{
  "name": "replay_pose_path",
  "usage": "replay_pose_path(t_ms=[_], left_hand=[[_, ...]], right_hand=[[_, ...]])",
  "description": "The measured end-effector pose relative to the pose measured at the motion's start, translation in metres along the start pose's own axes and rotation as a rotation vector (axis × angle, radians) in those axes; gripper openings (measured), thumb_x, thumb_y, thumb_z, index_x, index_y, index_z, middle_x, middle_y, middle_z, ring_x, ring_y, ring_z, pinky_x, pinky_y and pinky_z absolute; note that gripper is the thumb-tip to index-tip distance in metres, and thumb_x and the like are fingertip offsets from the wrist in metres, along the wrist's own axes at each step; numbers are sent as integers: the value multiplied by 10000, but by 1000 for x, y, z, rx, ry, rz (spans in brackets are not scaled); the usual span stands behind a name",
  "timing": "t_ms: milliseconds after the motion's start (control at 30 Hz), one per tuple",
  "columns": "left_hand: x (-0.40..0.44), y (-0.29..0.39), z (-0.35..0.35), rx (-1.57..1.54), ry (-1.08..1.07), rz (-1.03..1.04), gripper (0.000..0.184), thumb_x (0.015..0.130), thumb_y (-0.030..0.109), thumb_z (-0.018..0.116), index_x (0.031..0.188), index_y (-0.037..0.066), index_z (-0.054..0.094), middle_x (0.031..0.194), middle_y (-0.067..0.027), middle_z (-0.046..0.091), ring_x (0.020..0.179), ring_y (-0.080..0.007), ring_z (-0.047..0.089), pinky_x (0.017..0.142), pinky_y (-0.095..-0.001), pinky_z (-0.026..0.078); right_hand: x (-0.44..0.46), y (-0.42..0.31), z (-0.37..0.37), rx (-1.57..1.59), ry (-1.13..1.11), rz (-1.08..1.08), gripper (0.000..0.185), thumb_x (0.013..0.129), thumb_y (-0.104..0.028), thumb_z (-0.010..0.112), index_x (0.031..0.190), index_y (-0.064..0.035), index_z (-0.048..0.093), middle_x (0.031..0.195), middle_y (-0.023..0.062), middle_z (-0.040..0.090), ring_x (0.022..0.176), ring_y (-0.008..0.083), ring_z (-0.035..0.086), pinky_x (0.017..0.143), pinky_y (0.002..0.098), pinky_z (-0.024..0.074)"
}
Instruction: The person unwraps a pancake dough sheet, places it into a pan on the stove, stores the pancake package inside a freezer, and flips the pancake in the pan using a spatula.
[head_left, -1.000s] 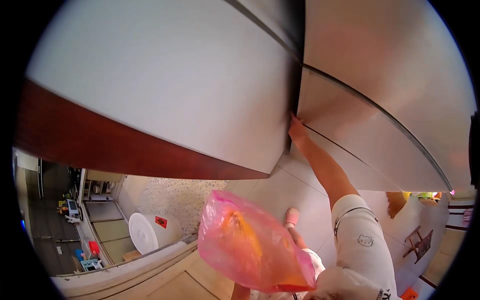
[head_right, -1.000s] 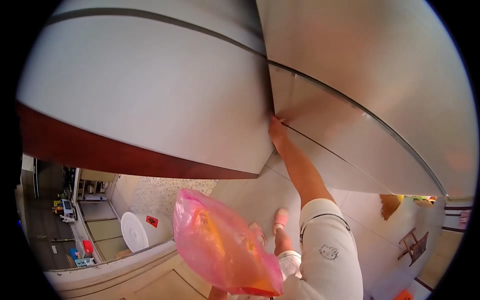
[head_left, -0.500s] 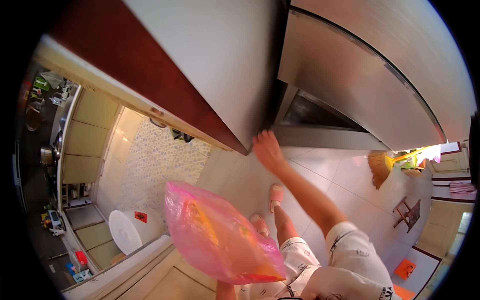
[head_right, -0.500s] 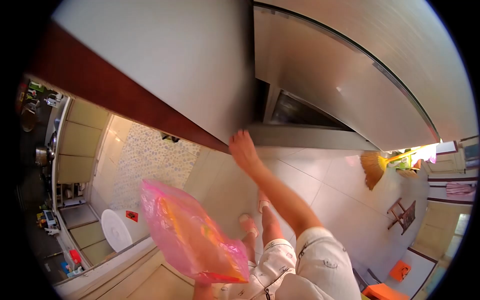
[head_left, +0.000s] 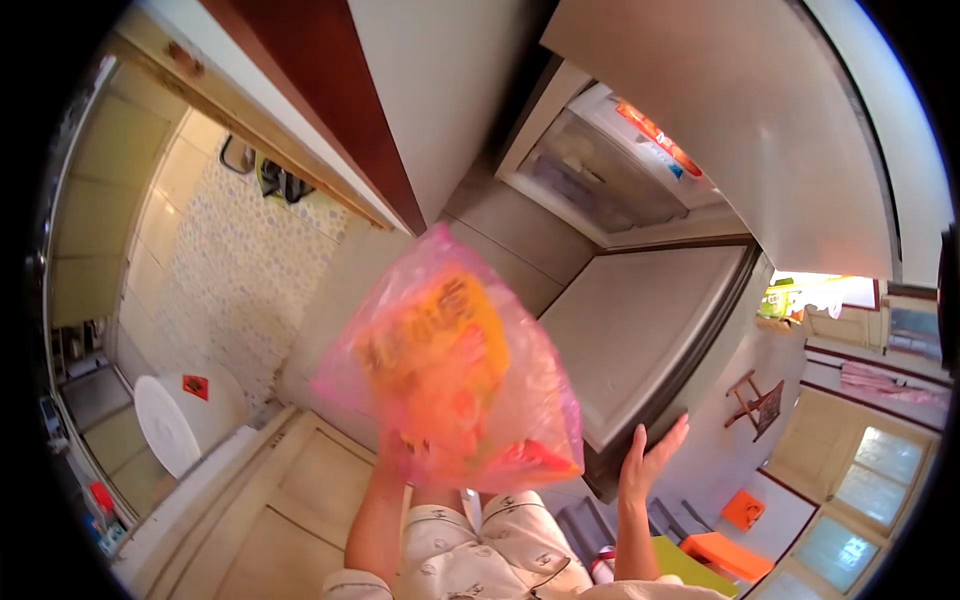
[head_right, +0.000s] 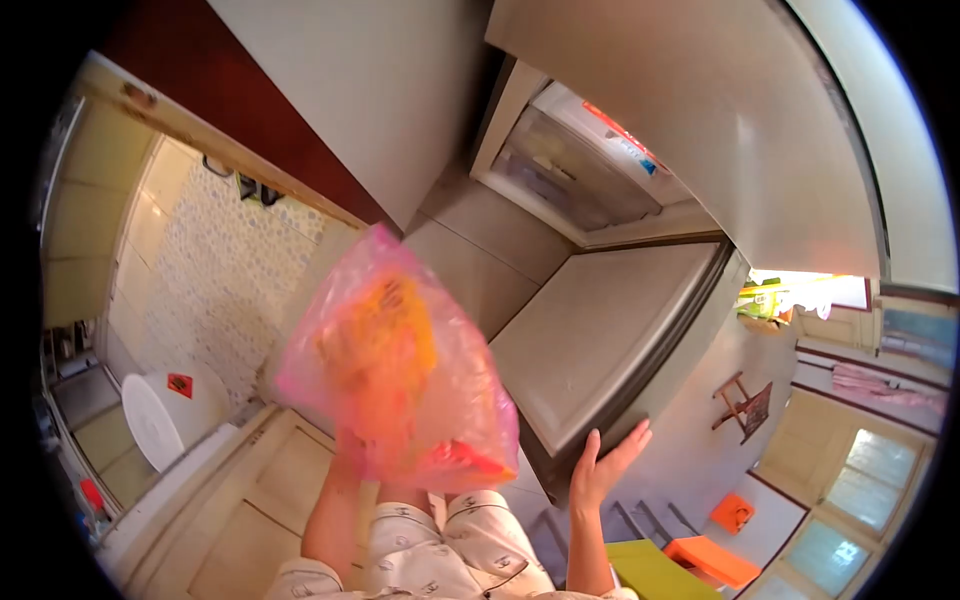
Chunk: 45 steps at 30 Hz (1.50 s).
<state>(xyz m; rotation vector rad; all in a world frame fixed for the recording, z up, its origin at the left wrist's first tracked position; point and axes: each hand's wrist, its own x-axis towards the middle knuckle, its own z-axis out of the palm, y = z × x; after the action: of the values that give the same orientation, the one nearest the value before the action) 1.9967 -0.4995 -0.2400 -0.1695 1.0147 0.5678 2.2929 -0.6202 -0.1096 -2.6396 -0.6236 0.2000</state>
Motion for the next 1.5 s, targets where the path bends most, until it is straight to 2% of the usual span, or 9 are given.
replay_pose_path(t_ms=[133,267,433,533,667,933,1000,1200,1500], left_hand=[[64,-28,24,-28,-55,-36,309,800,99,562,1086,19,476,1019,-112,566,931,-228,572,765,-341,504],[126,-58,42,-67,-108,-76,307,803,93,558,1089,19,475,1024,-114,565,937,-231,571,770,-344,504],[192,-86,73,-115,-165,-71,305,806,86,553,1093,18,474,1031,-116,565,945,-234,570,776,-347,504],[234,-94,105,-167,-222,-76,306,808,78,551,1097,16,472,1040,-117,563,963,-236,565,790,-353,502],[284,-91,197,-197,-272,-8,332,806,76,568,1119,28,466,1045,-110,561,970,-219,565,800,-349,498],[359,-59,433,-263,-693,159,286,815,145,600,1066,58,494,999,-90,582,893,-216,594,750,-364,523],[377,-59,485,-149,-675,227,283,810,143,594,1058,52,493,959,-97,592,819,-222,606,669,-329,529],[420,-74,584,73,-544,496,323,790,113,593,1082,45,471,1004,-106,557,889,-230,562,729,-335,485],[417,-101,587,792,83,1165,388,761,69,590,1117,35,438,1071,-120,503,996,-242,495,820,-343,420]], right_hand=[[13,64,-27,-135,85,-57,584,816,-67,511,1328,-8,238,1338,178,279,1247,313,268,1031,380,201],[29,113,-51,-138,15,-84,588,838,-136,486,1339,-8,207,1351,180,255,1255,313,249,1038,387,176],[53,160,-74,-113,-107,-74,799,819,-454,469,1350,18,106,1394,189,154,1289,295,164,1049,400,94],[67,196,-82,-3,-122,-187,753,846,-451,446,1349,9,127,1358,171,232,1262,284,214,1037,389,136],[75,252,-116,-59,-240,-17,914,770,-469,566,1371,-15,49,1431,184,15,1321,306,25,1056,415,72],[127,197,-95,-75,-226,-46,844,790,-389,569,1363,1,87,1410,189,113,1294,313,146,1049,387,137],[135,193,-96,-82,-248,-20,840,791,-384,568,1362,2,91,1409,190,119,1292,314,152,1049,386,140],[150,189,-102,-111,-282,25,825,793,-371,568,1360,5,102,1404,193,134,1285,316,171,1046,385,148],[127,175,-103,-81,-252,63,804,798,-352,568,1358,10,119,1396,197,158,1275,320,199,1043,384,161]])
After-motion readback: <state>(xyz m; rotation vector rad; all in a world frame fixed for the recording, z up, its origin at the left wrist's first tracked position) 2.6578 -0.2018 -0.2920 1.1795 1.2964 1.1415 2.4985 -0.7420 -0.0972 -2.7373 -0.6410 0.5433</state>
